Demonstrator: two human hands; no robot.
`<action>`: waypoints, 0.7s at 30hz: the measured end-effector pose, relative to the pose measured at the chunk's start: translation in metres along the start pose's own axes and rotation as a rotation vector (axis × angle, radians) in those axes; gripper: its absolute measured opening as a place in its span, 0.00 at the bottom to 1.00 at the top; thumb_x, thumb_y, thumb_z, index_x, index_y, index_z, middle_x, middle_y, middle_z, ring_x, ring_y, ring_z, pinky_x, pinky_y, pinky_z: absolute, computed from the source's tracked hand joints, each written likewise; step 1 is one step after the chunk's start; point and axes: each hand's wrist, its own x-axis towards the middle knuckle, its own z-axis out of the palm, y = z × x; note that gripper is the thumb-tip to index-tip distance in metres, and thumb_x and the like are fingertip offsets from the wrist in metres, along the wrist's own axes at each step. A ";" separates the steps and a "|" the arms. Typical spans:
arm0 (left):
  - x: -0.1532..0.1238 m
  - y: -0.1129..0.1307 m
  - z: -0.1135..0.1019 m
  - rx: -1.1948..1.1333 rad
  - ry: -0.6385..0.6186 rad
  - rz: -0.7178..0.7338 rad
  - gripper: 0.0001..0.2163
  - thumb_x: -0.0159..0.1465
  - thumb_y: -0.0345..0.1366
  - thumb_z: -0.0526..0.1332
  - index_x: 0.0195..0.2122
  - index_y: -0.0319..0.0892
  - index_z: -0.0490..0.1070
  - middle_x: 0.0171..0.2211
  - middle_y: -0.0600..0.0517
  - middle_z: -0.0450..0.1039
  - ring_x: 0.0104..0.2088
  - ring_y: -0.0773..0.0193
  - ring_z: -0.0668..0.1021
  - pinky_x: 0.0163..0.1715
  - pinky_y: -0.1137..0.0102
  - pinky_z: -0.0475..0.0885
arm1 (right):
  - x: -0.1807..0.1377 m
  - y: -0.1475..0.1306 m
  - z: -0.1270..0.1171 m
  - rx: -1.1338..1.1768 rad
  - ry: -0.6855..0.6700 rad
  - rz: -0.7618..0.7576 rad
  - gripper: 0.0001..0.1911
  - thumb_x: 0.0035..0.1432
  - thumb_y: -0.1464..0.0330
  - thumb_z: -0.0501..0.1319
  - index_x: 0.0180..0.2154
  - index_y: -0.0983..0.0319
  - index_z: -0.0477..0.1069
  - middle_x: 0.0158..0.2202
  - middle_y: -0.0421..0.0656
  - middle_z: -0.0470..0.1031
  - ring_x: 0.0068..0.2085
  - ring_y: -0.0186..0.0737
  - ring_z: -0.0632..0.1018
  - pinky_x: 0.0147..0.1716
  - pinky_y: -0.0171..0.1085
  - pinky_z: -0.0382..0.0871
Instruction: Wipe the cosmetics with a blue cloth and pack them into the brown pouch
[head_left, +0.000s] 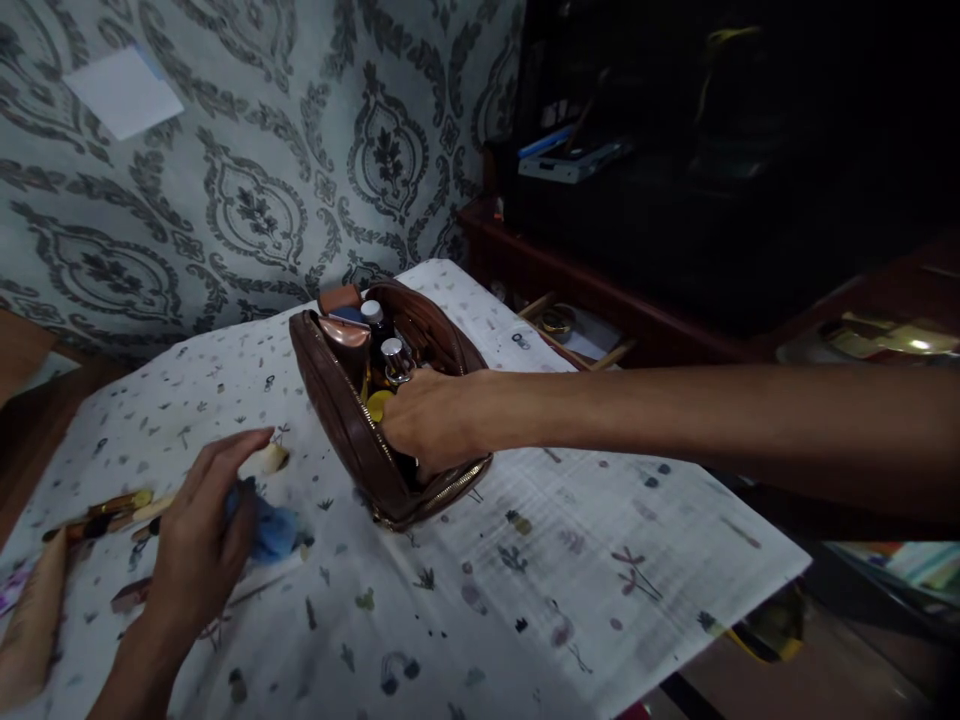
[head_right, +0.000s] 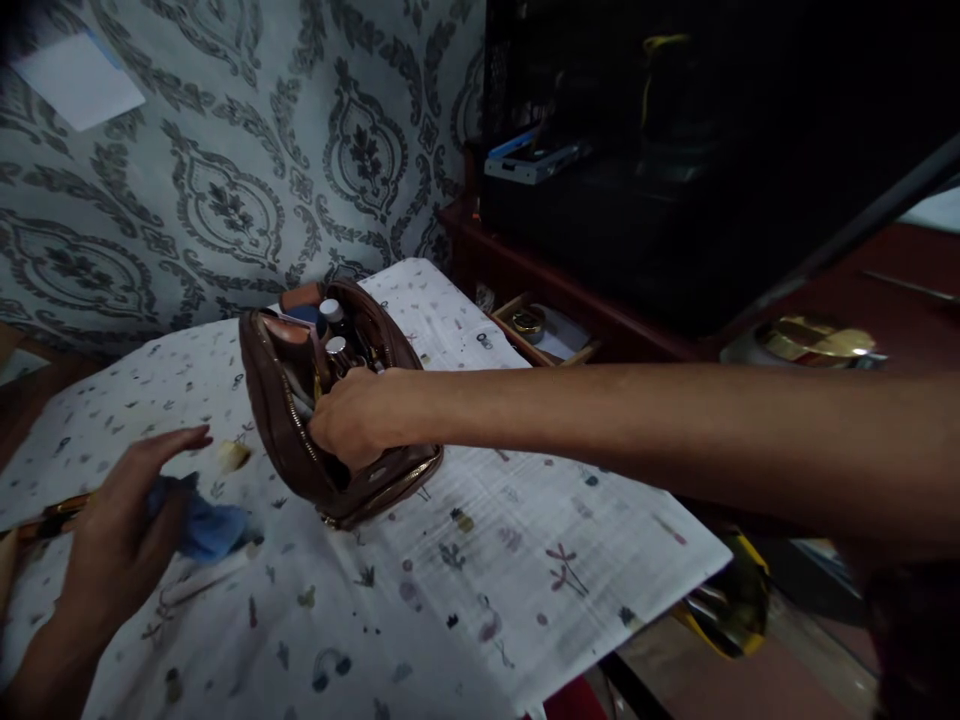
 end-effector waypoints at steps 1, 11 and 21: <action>0.009 0.014 -0.004 0.011 0.035 0.061 0.22 0.67 0.29 0.49 0.61 0.48 0.62 0.57 0.44 0.70 0.57 0.52 0.75 0.52 0.58 0.75 | 0.000 -0.001 -0.001 -0.003 -0.010 0.000 0.11 0.55 0.69 0.68 0.41 0.64 0.77 0.43 0.50 0.79 0.50 0.56 0.78 0.47 0.51 0.72; 0.042 0.056 0.004 0.071 -0.076 0.475 0.31 0.63 0.19 0.46 0.67 0.45 0.57 0.60 0.46 0.71 0.66 0.54 0.66 0.56 0.61 0.75 | -0.004 0.014 -0.006 0.080 0.009 -0.009 0.18 0.59 0.71 0.65 0.51 0.68 0.74 0.47 0.49 0.78 0.50 0.46 0.78 0.41 0.36 0.69; 0.033 0.049 0.006 -0.078 0.034 0.493 0.26 0.64 0.17 0.49 0.61 0.38 0.63 0.57 0.39 0.71 0.65 0.51 0.67 0.60 0.58 0.70 | 0.006 0.029 -0.002 0.289 0.135 0.038 0.25 0.54 0.61 0.70 0.51 0.67 0.73 0.48 0.49 0.76 0.51 0.47 0.76 0.42 0.35 0.68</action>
